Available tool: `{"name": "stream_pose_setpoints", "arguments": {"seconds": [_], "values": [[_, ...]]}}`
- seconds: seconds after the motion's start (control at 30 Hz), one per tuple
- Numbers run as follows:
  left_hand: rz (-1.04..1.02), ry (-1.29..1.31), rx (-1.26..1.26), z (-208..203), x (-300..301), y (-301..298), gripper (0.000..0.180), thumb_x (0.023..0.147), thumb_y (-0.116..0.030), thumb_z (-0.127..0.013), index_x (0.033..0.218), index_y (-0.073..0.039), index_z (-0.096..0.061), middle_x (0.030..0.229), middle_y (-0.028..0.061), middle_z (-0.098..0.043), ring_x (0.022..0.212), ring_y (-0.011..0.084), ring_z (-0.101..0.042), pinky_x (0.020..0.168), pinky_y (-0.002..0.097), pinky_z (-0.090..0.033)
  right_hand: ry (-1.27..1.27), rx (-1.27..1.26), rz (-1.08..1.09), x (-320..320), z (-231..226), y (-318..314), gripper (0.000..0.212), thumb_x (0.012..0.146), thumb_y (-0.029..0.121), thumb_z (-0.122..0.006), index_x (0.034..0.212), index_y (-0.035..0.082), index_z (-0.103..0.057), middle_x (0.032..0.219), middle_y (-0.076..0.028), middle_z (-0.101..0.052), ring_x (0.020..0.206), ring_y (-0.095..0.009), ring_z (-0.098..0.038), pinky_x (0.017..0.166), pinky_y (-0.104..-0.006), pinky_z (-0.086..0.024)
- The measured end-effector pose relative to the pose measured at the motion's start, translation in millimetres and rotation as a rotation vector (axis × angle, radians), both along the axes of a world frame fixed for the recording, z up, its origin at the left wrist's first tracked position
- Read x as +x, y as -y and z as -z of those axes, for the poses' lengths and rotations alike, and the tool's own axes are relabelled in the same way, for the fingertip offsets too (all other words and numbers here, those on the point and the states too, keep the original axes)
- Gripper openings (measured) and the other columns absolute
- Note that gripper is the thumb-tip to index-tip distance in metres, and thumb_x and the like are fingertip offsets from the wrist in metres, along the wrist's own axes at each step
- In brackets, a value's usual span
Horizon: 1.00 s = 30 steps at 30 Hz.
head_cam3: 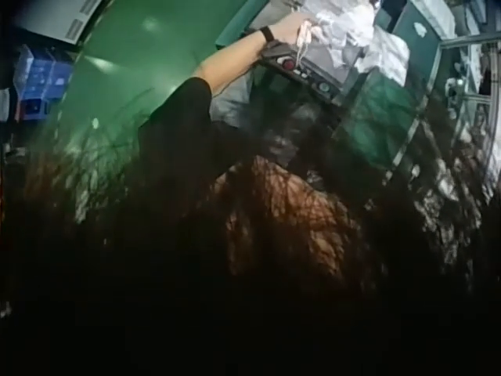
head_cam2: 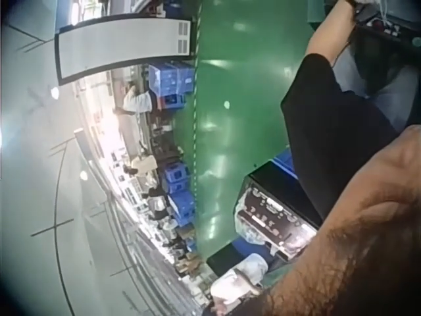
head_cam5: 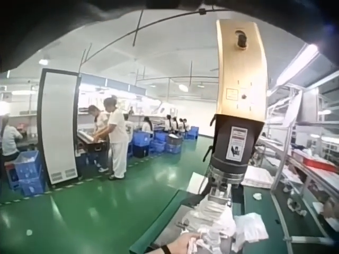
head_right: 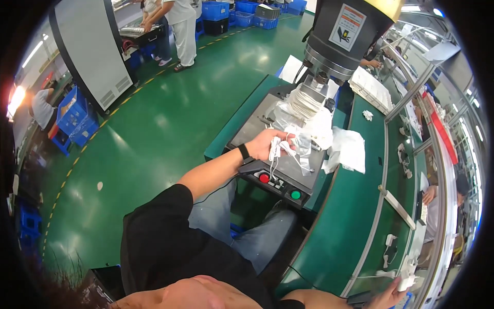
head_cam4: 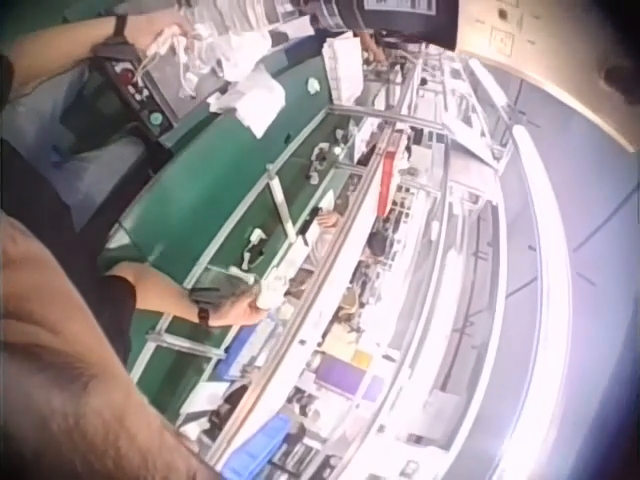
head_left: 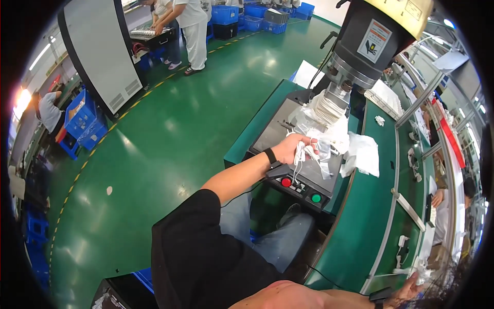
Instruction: The person picks up a power adapter from the conveyor belt, places it into a plastic bag on the machine, and presses the buttons to seal it. They then remove the sealed bag, place it back onto the conveyor belt, and repeat the process.
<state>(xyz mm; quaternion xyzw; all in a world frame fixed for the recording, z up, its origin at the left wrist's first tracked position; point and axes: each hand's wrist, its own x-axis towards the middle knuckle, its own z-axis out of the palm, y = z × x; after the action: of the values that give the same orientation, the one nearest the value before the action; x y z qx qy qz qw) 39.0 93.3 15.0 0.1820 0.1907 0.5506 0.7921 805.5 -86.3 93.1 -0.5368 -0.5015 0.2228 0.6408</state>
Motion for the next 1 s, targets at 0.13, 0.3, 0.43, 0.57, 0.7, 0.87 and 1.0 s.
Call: {"name": "stream_pose_setpoints", "arguments": {"seconds": [0.13, 0.3, 0.43, 0.57, 0.7, 0.87, 1.0], "values": [[-0.007, 0.074, 0.099, -24, -36, 63, 0.030, 0.096, -0.012, -0.048, 0.122, 0.002, -0.055, 0.105, 0.0164, -0.067, 0.100, 0.0290, -0.068, 0.092, 0.0414, -0.056, 0.704, 0.367, 0.072, -239, -67, 2, 0.063, 0.096, 0.037, -0.066, 0.137, -0.006, -0.046, 0.107, -0.010, -0.064, 0.070, -0.015, -0.054, 0.067, -0.0278, -0.046], [-0.125, 0.087, 0.276, -51, -81, 133, 0.057, 0.089, -0.012, -0.047, 0.143, 0.004, -0.039, 0.120, 0.0249, -0.063, 0.107, 0.0343, -0.066, 0.097, 0.0418, -0.052, 0.197, 0.069, -0.854, -374, -59, -40, 0.046, 0.098, 0.033, -0.060, 0.122, -0.006, -0.060, 0.092, -0.019, -0.067, 0.079, -0.028, -0.065, 0.072, -0.0388, -0.053], [-0.441, 0.048, 0.567, -72, -110, 165, 0.069, 0.085, -0.014, -0.052, 0.150, 0.002, -0.033, 0.107, 0.0211, -0.064, 0.088, 0.0289, -0.065, 0.086, 0.0390, -0.051, 0.260, -0.346, -1.025, -484, -26, -96, 0.041, 0.097, 0.024, -0.060, 0.124, -0.006, -0.057, 0.078, -0.006, -0.061, 0.059, -0.011, -0.054, 0.052, -0.0268, -0.042], [-0.693, 0.157, 0.853, -88, -142, 213, 0.063, 0.091, -0.018, -0.052, 0.150, -0.003, -0.035, 0.085, 0.0080, -0.056, 0.069, 0.0177, -0.053, 0.069, 0.0323, -0.044, 0.247, -0.587, -0.941, -568, 34, -174, 0.020, 0.099, 0.019, -0.061, 0.106, 0.001, -0.065, 0.072, 0.002, -0.060, 0.057, -0.005, -0.051, 0.054, -0.0211, -0.043], [-0.930, 0.283, 1.027, -68, -170, 236, 0.046, 0.100, -0.034, -0.047, 0.138, -0.007, -0.048, 0.076, 0.0010, -0.048, 0.059, 0.0134, -0.043, 0.063, 0.0304, -0.038, 0.060, -0.491, -0.842, -614, 76, -222, 0.022, 0.097, 0.019, -0.062, 0.102, -0.002, -0.066, 0.070, -0.004, -0.064, 0.058, -0.012, -0.058, 0.057, -0.0270, -0.048], [-1.008, 0.052, 0.819, -10, -197, 269, 0.040, 0.104, -0.036, -0.042, 0.126, -0.006, -0.055, 0.072, 0.0010, -0.047, 0.059, 0.0139, -0.043, 0.061, 0.0311, -0.037, 0.916, -0.112, -0.475, -667, 76, -234, 0.032, 0.096, 0.024, -0.061, 0.111, -0.005, -0.067, 0.071, -0.013, -0.069, 0.065, -0.022, -0.067, 0.066, -0.0367, -0.054], [-0.939, 0.141, 0.503, 39, -177, 277, 0.035, 0.104, -0.033, -0.042, 0.119, -0.004, -0.057, 0.072, 0.0026, -0.050, 0.062, 0.0163, -0.045, 0.064, 0.0302, -0.039, 1.280, 0.143, -0.318, -676, 88, -240, 0.040, 0.093, 0.024, -0.061, 0.121, -0.004, -0.065, 0.084, -0.022, -0.071, 0.078, -0.036, -0.070, 0.071, -0.0447, -0.054]]}}
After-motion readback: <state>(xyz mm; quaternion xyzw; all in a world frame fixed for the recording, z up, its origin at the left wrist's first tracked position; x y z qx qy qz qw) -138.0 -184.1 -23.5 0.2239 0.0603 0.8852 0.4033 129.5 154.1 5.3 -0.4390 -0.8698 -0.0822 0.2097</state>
